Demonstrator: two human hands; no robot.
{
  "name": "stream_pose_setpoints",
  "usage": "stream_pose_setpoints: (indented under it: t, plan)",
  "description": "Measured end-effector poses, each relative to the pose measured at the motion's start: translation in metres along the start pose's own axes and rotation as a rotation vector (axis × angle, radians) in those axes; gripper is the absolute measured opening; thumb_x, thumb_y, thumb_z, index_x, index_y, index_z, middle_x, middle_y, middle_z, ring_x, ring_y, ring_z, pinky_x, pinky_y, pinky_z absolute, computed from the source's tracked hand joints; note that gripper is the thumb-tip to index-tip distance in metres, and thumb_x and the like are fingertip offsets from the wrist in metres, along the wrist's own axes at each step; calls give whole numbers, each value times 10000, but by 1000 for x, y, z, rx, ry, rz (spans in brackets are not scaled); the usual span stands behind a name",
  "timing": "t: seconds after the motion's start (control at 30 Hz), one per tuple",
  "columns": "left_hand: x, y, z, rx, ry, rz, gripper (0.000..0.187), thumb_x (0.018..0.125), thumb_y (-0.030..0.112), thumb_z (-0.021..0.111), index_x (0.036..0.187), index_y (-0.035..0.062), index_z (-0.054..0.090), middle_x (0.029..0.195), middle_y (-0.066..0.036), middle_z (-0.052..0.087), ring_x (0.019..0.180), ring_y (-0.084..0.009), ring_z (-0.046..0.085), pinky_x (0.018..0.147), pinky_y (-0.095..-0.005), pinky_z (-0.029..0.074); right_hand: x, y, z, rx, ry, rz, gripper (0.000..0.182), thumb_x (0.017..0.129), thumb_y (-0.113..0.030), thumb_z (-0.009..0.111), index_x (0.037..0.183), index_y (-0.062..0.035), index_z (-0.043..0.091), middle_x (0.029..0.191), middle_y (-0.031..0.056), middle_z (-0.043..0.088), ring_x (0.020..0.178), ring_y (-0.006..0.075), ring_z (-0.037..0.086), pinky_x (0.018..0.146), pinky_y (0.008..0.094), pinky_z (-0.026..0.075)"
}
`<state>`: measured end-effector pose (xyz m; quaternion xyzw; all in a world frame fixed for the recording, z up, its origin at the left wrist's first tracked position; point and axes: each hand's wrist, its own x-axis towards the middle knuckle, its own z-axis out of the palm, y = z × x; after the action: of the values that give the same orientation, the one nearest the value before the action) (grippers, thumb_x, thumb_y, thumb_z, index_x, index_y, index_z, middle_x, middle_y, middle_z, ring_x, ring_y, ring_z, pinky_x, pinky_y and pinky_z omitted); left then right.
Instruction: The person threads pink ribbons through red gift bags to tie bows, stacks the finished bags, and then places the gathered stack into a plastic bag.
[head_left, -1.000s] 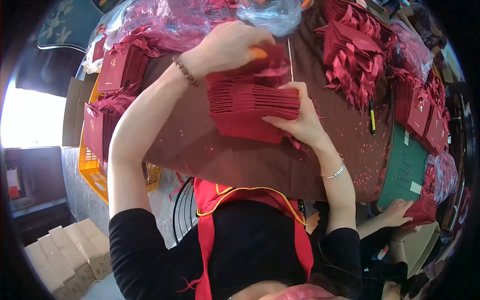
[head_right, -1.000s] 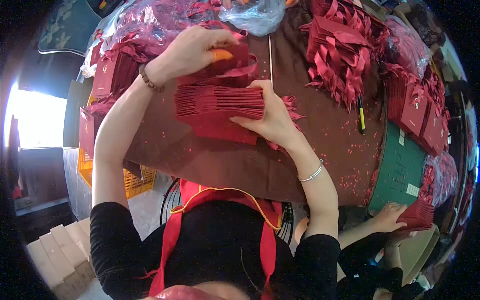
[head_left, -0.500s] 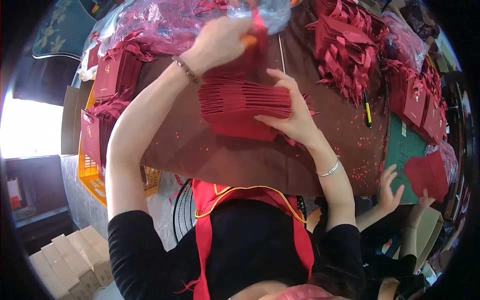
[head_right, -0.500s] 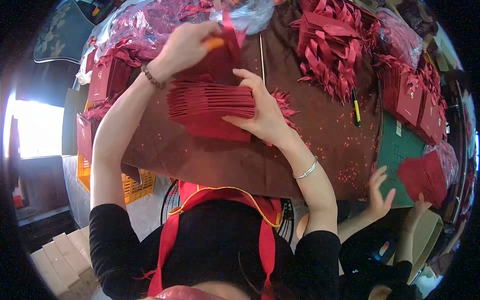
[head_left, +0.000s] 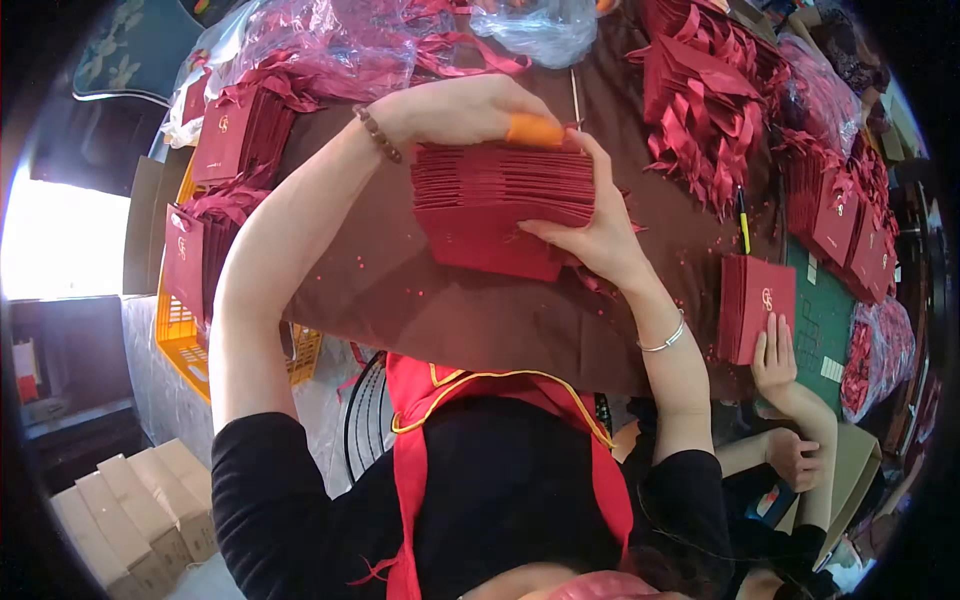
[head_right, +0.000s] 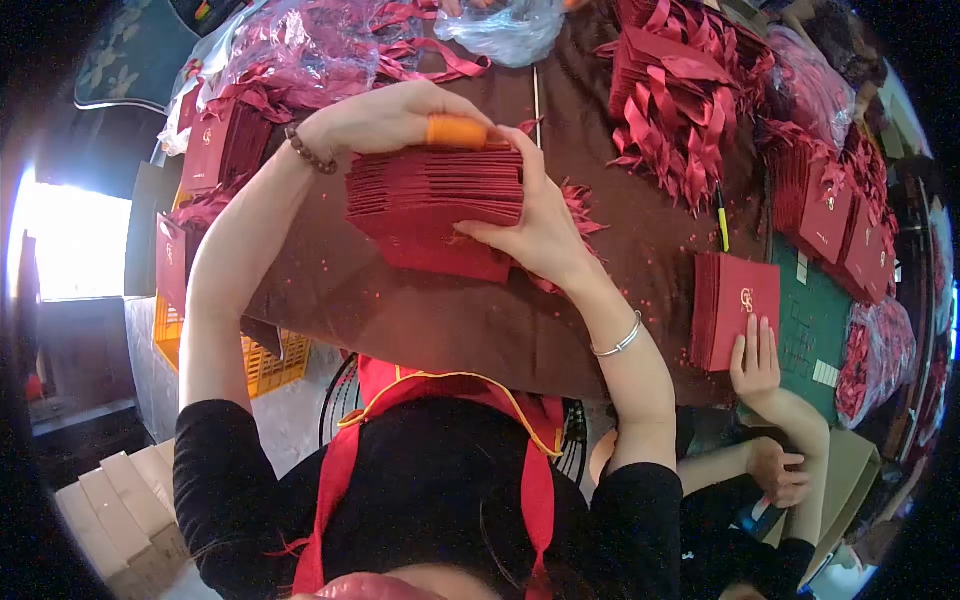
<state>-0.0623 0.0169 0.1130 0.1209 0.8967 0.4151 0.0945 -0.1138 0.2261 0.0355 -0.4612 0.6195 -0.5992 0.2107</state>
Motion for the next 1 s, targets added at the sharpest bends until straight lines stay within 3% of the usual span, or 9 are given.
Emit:
stream_pose_setpoints:
  t: [0.2, 0.4, 0.5, 0.57, 0.6, 0.7, 0.83, 0.87, 1.0]
  plan:
    - [-61, -41, 5, -739, 329, -75, 731, 895, 609, 320, 1381, 63, 320, 1213, -110, 541, 1088, -191, 527, 933, -343, 424, 4, -4, -1, 7, -49, 21, 838, 659, -29, 780, 1311, -45, 255, 1161, 100, 527, 1074, 163, 521, 932, 314, 422]
    - [-79, -33, 88, -1029, 675, 61, 676, 923, 566, 297, 1337, 34, 356, 1201, -104, 525, 1113, -166, 508, 949, -317, 414, 4, -1, 2, -43, -33, 29, 803, 645, -99, 796, 1255, -45, 277, 1162, 133, 533, 1013, 216, 565, 892, 337, 444]
    - [-74, -45, 94, -1056, 641, 128, 720, 909, 605, 269, 1327, 26, 361, 1201, -101, 519, 1107, -162, 508, 950, -312, 409, 0, -6, 5, -32, -4, 17, 802, 625, -191, 816, 1228, -62, 303, 1279, 156, 441, 1127, 261, 479, 971, 406, 364]
    - [-75, -48, 97, -1039, 648, 116, 766, 890, 645, 233, 1317, 24, 375, 1201, -97, 515, 1116, -156, 497, 967, -310, 392, -3, -16, 3, -806, 141, -201, 831, 589, -315, 825, 1207, -81, 321, 1376, 175, 316, 1244, 324, 323, 1035, 493, 221]
    - [-77, -48, 97, -1029, 632, 118, 793, 871, 668, 242, 1337, 34, 342, 1226, -108, 496, 1141, -173, 480, 981, -326, 380, -2, -9, 3, -730, 148, -242, 880, 560, -410, 818, 1211, -87, 322, 1416, 184, 243, 1318, 368, 160, 1065, 528, 84]
    - [-77, -43, 101, -964, 689, 233, 932, 780, 766, 256, 1414, 87, 173, 1329, -152, 390, 1211, -235, 418, 1013, -385, 347, -1, -7, 1, -749, 140, -279, 867, 573, -373, 824, 1212, -77, 318, 1390, 177, 294, 1323, 355, 211, 1077, 530, 83]
    - [-93, -37, 110, -776, 704, 251, 1182, 651, 658, 630, 1443, 147, -83, 1455, -172, 188, 1312, -300, 289, 1052, -411, 291, -1, 8, -3, -339, -23, -113, 838, 618, -138, 828, 1244, -55, 277, 1322, 152, 403, 1238, 252, 380, 1037, 402, 292]
    - [-95, -45, 113, -763, 653, 327, 1300, 591, 423, 818, 1434, 150, -134, 1476, -171, 133, 1341, -290, 239, 1065, -410, 268, -1, 9, -2, -281, -25, -70, 851, 625, -86, 820, 1256, -54, 249, 1291, 132, 437, 1187, 216, 446, 1004, 366, 358]
    - [-83, -44, 133, -465, 855, -8, 1171, 573, 115, 866, 1413, 81, 52, 1310, -171, 418, 1179, -217, 466, 970, -367, 405, 2, -3, 4, -182, -4, -10, 750, 624, -49, 814, 1205, -41, 340, 1173, 93, 535, 1065, 156, 536, 921, 318, 437]
